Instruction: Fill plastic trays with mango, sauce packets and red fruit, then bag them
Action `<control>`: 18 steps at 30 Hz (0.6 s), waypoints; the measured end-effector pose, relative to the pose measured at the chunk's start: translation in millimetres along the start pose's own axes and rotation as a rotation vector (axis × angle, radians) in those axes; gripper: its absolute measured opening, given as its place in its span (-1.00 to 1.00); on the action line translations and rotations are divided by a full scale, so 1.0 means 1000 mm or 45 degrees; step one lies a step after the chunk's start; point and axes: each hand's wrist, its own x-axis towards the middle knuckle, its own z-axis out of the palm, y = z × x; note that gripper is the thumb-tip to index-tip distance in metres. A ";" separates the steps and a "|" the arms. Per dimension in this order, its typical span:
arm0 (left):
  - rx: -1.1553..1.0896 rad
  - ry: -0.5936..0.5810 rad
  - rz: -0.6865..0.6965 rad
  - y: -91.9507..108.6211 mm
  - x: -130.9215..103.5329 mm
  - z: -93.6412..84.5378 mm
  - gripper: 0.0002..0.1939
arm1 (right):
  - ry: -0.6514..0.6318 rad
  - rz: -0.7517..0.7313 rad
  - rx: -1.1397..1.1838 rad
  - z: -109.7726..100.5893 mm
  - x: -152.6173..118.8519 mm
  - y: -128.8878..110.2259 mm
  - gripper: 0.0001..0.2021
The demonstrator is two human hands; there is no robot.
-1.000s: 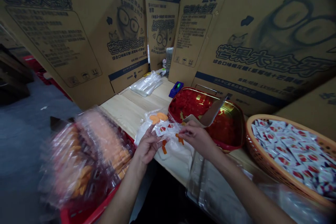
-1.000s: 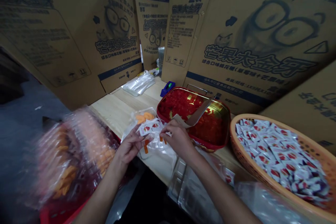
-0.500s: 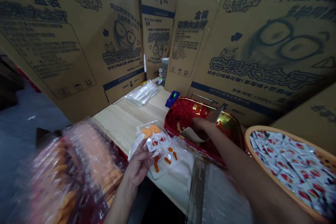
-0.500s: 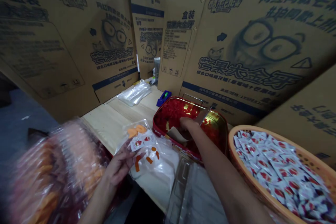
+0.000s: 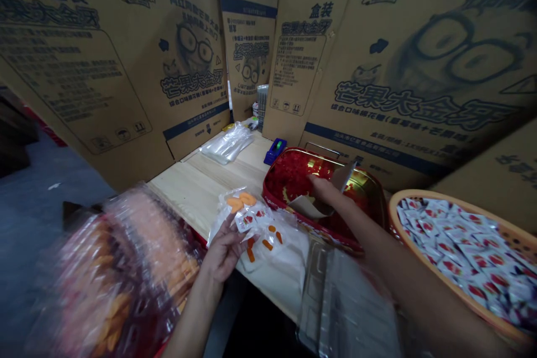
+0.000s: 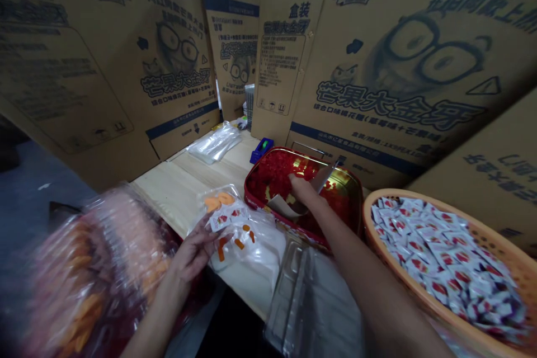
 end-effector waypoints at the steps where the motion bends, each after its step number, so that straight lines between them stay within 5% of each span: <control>1: 0.000 0.001 0.001 -0.001 0.000 0.000 -0.39 | 0.006 0.017 -0.015 -0.005 -0.004 -0.003 -0.76; 6: 0.019 0.049 -0.005 -0.003 -0.006 0.004 -0.42 | 0.070 -0.029 0.104 -0.038 -0.050 -0.046 -0.81; 12: 0.011 -0.039 -0.046 -0.011 -0.018 0.013 -0.37 | -0.238 -0.394 0.670 -0.036 -0.134 -0.111 -0.88; 15: 0.007 -0.109 -0.066 -0.017 -0.024 0.016 -0.35 | -0.193 -0.387 0.615 -0.030 -0.156 -0.118 -0.82; 18: 0.024 -0.108 -0.088 -0.019 -0.028 0.017 -0.35 | 0.052 -0.239 0.504 -0.030 -0.176 -0.105 -0.80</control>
